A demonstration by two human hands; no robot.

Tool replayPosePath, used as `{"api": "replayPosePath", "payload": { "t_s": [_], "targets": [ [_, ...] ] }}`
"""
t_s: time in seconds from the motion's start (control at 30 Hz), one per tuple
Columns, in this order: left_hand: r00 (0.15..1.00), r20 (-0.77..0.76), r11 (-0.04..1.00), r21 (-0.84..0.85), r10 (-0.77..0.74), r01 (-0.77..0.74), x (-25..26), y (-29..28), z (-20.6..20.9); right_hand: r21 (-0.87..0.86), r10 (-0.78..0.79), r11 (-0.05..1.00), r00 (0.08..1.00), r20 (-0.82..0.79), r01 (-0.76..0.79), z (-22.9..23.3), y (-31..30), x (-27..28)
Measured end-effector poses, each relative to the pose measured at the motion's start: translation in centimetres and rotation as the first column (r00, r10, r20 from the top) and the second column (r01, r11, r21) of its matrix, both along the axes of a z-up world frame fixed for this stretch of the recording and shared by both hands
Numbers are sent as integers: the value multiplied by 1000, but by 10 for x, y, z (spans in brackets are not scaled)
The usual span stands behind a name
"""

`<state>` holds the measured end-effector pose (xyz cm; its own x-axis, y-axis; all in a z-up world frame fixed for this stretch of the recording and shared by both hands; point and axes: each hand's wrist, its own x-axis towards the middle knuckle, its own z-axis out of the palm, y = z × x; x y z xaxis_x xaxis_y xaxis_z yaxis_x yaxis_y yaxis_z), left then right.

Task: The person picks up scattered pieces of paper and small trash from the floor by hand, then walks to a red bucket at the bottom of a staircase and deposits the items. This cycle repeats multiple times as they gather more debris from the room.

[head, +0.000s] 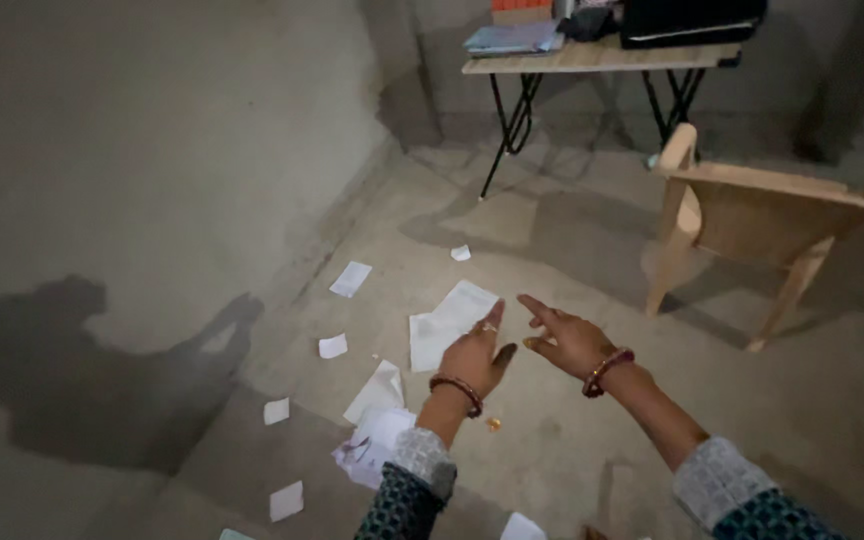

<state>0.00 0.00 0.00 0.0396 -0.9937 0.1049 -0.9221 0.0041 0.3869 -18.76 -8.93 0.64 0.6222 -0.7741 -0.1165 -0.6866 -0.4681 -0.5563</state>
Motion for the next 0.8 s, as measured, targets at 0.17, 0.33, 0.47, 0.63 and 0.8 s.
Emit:
{"api": "replayPosePath", "payload": {
  "t_s": [0.17,0.33,0.47,0.63,0.8],
  "targets": [
    [987,-63,987,63,149,-145,31,-73,7,-162,98,983,991,86,-83,-24,-110,6],
    [983,-96,987,-36,154,-158,68,-142,-19,-153,47,988,983,180,-19,-20,-180,10],
    [984,-83,979,-114,159,-168,104,-198,-34,-213,96,975,977,191,-55,-30,-238,19],
    [957,-179,963,-103,228,-249,149,-259,-44,-169,64,985,990,127,-42,-36,-306,50],
    [951,-208,946,-185,227,-266,205,-323,-53,-144,107,985,991,79,-95,-18,-384,107]
  ]
}}
